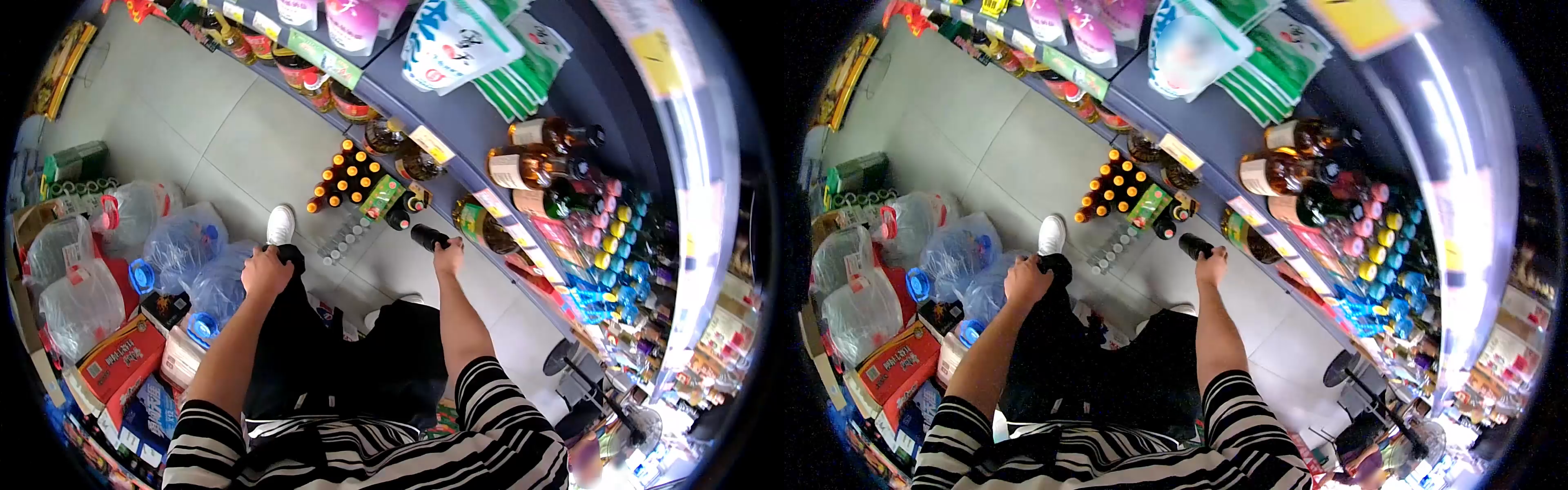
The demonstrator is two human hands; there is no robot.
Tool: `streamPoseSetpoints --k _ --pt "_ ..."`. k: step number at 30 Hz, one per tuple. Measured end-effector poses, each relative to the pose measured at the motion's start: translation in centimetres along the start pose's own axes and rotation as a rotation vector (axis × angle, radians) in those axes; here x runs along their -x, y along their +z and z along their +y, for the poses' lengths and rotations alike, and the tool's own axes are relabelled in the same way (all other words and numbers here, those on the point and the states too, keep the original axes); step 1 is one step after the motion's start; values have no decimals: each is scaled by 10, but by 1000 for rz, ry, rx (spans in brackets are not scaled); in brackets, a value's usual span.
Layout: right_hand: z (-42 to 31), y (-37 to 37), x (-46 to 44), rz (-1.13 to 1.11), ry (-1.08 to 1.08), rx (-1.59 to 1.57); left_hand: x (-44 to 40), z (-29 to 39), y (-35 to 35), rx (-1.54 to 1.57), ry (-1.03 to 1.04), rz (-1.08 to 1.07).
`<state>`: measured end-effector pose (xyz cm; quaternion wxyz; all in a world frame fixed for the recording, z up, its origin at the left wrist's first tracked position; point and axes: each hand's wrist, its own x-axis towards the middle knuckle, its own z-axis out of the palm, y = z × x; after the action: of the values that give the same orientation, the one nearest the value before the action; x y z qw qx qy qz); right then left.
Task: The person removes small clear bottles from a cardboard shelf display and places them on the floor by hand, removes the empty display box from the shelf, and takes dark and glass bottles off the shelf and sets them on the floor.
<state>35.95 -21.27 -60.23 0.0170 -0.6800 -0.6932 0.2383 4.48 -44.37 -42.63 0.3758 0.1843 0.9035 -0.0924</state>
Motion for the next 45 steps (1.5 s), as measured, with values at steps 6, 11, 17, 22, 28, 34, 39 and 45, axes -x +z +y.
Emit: streamPoseSetpoints --k 6,11,17,22,28,34,39,45 --pt "7 47 -27 46 73 54 -11 0 6 17 89 115" --pt "9 75 -43 68 103 24 -16 3 4 44 128 138" --pt "3 94 -57 84 110 -10 -18 2 6 41 146 186" --pt "-7 101 -59 90 159 -46 -18 5 8 46 155 208" --pt "-15 101 -61 79 107 -61 -16 8 8 25 161 220" --pt "-12 95 -66 31 84 -43 -14 7 12 26 185 243" --pt "0 77 -42 182 35 -161 -12 9 11 -39 154 127" --pt "-3 -11 82 -575 -19 -41 -17 17 20 -169 114 -113"
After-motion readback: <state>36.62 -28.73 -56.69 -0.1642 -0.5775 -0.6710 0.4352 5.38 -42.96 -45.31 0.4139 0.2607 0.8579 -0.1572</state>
